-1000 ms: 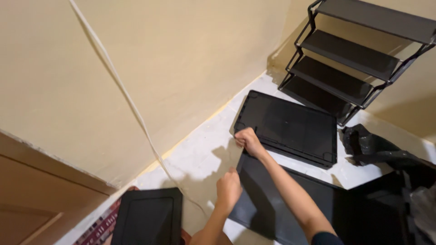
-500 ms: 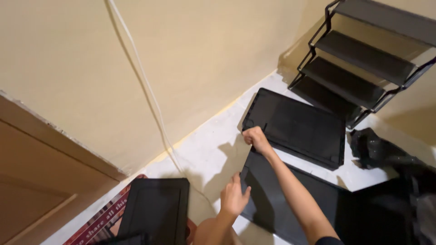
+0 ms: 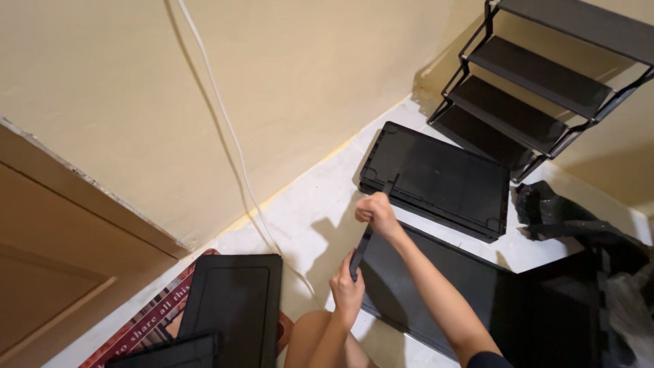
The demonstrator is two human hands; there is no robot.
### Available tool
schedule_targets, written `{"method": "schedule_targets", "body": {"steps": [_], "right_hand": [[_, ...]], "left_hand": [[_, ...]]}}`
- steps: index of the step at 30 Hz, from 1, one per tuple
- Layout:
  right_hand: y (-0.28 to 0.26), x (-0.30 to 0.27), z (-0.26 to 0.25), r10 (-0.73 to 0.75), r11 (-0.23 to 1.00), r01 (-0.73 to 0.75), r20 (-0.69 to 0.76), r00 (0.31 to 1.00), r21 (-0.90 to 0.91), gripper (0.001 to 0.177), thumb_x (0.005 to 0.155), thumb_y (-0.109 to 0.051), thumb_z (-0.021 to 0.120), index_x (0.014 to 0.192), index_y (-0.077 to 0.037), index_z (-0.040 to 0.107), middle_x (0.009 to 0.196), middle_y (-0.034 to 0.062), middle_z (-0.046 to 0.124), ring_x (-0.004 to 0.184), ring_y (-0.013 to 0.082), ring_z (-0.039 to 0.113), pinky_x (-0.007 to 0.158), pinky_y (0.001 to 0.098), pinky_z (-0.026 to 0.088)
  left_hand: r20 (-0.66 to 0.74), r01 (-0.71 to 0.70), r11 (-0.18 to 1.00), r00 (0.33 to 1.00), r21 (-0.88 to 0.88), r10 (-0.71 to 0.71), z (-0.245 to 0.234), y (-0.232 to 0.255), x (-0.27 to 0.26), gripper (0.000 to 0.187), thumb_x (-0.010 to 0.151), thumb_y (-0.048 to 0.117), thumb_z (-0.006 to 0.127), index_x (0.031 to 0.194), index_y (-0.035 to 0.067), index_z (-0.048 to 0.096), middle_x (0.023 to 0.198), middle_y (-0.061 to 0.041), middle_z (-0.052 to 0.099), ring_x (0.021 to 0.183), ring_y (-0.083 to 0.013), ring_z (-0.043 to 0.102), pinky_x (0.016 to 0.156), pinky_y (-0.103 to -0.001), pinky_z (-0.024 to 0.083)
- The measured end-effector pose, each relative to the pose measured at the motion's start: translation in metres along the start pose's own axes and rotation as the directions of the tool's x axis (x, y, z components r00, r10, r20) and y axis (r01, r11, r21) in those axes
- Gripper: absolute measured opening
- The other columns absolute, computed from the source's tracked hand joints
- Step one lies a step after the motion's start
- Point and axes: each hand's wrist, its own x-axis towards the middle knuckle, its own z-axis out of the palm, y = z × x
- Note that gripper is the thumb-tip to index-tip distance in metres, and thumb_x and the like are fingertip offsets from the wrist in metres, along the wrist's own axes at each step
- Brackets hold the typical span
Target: Assembling a black plastic storage rack or organizer on the floor.
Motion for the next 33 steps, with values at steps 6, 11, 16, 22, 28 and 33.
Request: {"method": "schedule_targets", "body": {"steps": [6, 11, 16, 22, 28, 33], "right_hand": [[0.045, -0.005, -0.015, 0.177, 0.978, -0.169, -0.059, 0.982, 0.124, 0.045, 0.093, -0.012, 0.056, 0.055, -0.011, 0.033, 0.051, -0.0025, 0.031, 0.045, 0.0114, 0.03, 0.048, 0.0321, 0.027], [0.018, -0.028, 0.019, 0.151, 0.985, -0.15, -0.005, 0.989, 0.086, 0.045, 0.093, -0.012, 0.056, 0.055, -0.01, 0.032, 0.053, -0.0028, 0.031, 0.048, 0.0108, 0.028, 0.049, 0.0313, 0.024], [0.013, -0.047, 0.057, 0.058, 0.987, -0.073, 0.105, 0.993, 0.145, 0.047, 0.095, -0.012, 0.057, 0.056, -0.011, 0.031, 0.055, -0.0058, 0.029, 0.05, 0.0095, 0.027, 0.05, 0.0307, 0.023], [0.006, -0.043, 0.062, 0.092, 0.988, -0.099, 0.061, 0.994, 0.12, 0.048, 0.093, -0.016, 0.058, 0.053, -0.01, 0.032, 0.051, -0.0041, 0.031, 0.048, 0.0106, 0.03, 0.049, 0.0303, 0.027], [0.046, -0.054, 0.066, 0.065, 0.977, -0.059, 0.021, 0.998, -0.207, 0.041, 0.093, -0.02, 0.056, 0.056, -0.006, 0.047, 0.052, -0.0015, 0.048, 0.051, 0.0099, 0.041, 0.05, 0.0297, 0.037], [0.028, -0.078, 0.05, 0.117, 0.977, -0.141, -0.15, 0.982, -0.161, 0.038, 0.092, -0.018, 0.058, 0.057, -0.003, 0.054, 0.053, -0.0021, 0.049, 0.05, 0.008, 0.038, 0.047, 0.028, 0.028]], "left_hand": [[0.036, 0.001, 1.0, 0.999, 0.02, -0.001, 0.008, -0.009, 0.01, 0.049, 0.081, -0.004, 0.068, 0.129, 0.003, 0.063, 0.111, -0.025, 0.073, 0.093, -0.0448, 0.072, 0.078, -0.048, 0.058], [0.021, 0.039, 0.997, 0.999, 0.063, -0.04, 0.013, -0.012, 0.006, 0.048, 0.079, -0.003, 0.069, 0.127, 0.004, 0.066, 0.102, -0.025, 0.074, 0.086, -0.0446, 0.072, 0.074, -0.05, 0.057], [0.006, 0.038, 0.995, 0.999, 0.097, -0.039, 0.022, -0.031, -0.005, 0.05, 0.075, -0.004, 0.068, 0.124, 0.003, 0.066, 0.095, -0.025, 0.073, 0.081, -0.0456, 0.071, 0.071, -0.053, 0.055], [-0.012, -0.011, 0.993, 1.0, 0.117, 0.013, 0.022, -0.031, 0.001, 0.045, 0.075, -0.004, 0.067, 0.12, -0.001, 0.066, 0.089, -0.027, 0.072, 0.077, -0.0473, 0.068, 0.07, -0.056, 0.053], [0.075, 0.15, 0.971, 0.983, 0.186, -0.167, 0.04, -0.065, -0.006, 0.023, 0.082, 0.009, 0.074, 0.102, 0.001, 0.065, 0.079, -0.025, 0.07, 0.076, -0.0476, 0.067, 0.07, -0.057, 0.052], [0.047, 0.119, 0.989, 0.991, 0.087, -0.123, 0.017, -0.024, 0.012, 0.018, 0.09, 0.016, 0.074, 0.104, 0.005, 0.068, 0.085, -0.024, 0.071, 0.079, -0.046, 0.069, 0.068, -0.054, 0.054]]}}
